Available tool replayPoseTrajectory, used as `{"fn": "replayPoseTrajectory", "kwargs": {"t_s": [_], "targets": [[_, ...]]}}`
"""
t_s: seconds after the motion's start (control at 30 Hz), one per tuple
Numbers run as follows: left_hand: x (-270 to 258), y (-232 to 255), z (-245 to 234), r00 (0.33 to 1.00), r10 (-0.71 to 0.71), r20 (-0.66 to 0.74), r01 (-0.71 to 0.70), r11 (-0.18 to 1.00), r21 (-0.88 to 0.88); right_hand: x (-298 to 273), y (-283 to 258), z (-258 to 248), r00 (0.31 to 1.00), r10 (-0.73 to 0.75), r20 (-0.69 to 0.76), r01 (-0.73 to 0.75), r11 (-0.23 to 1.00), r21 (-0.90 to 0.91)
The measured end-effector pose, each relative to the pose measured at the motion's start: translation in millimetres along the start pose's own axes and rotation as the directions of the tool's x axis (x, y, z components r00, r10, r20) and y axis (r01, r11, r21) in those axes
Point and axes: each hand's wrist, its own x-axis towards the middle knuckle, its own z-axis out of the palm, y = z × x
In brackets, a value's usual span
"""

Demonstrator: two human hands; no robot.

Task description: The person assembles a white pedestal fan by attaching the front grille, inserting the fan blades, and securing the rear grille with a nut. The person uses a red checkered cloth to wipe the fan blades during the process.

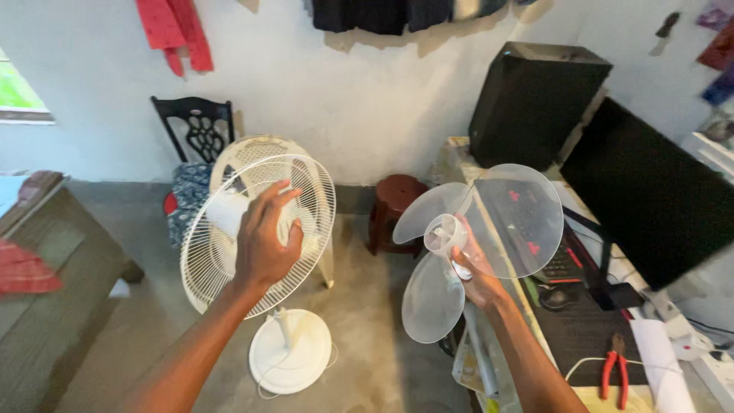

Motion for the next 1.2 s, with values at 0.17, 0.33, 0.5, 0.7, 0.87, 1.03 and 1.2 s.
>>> {"fn": "replayPoseTrajectory", "kwargs": {"t_s": [0.17, 0.33, 0.5, 0.7, 0.87, 1.03, 1.2], "targets": [[-15.4, -32.5, -17.3, 0.979, -0.155, 0.134, 0.164, 0.984, -0.061, 4.7, 21.5, 12.8, 0.999, -0.053, 0.001, 0.046, 0.847, -0.530], [-23.2, -29.3, 60.0, 0.480, -0.360, 0.800, 0.773, 0.604, -0.193, 5.1, 30.3, 46.0, 0.927, -0.227, 0.300, 0.373, 0.661, -0.651], [-48.0, 3.1, 122.8, 0.336, -0.160, 0.928, 0.937, -0.043, -0.346, -17.2, 30.6, 88.6, 0.950, -0.168, 0.264, 0.295, 0.758, -0.582], [-64.6, 13.1, 175.5, 0.263, 0.009, 0.965, 0.955, -0.146, -0.259, -64.6, 14.3, 71.8, 0.953, -0.172, 0.250, 0.304, 0.560, -0.771], [-95.0, 16.8, 201.3, 0.319, -0.024, 0.947, 0.928, -0.198, -0.317, -90.5, 21.0, -45.5, 0.924, -0.194, -0.330, -0.082, 0.741, -0.666], [-102.1, 3.0, 211.2, 0.240, -0.341, 0.909, 0.956, -0.082, -0.283, -88.7, 32.5, -256.4, 0.653, 0.101, -0.751, 0.004, 0.991, 0.137], [-116.3, -8.7, 222.7, 0.056, -0.586, 0.809, 0.988, -0.081, -0.128, -80.2, 70.2, -387.0, 0.643, -0.099, -0.759, -0.130, 0.963, -0.236]]}}
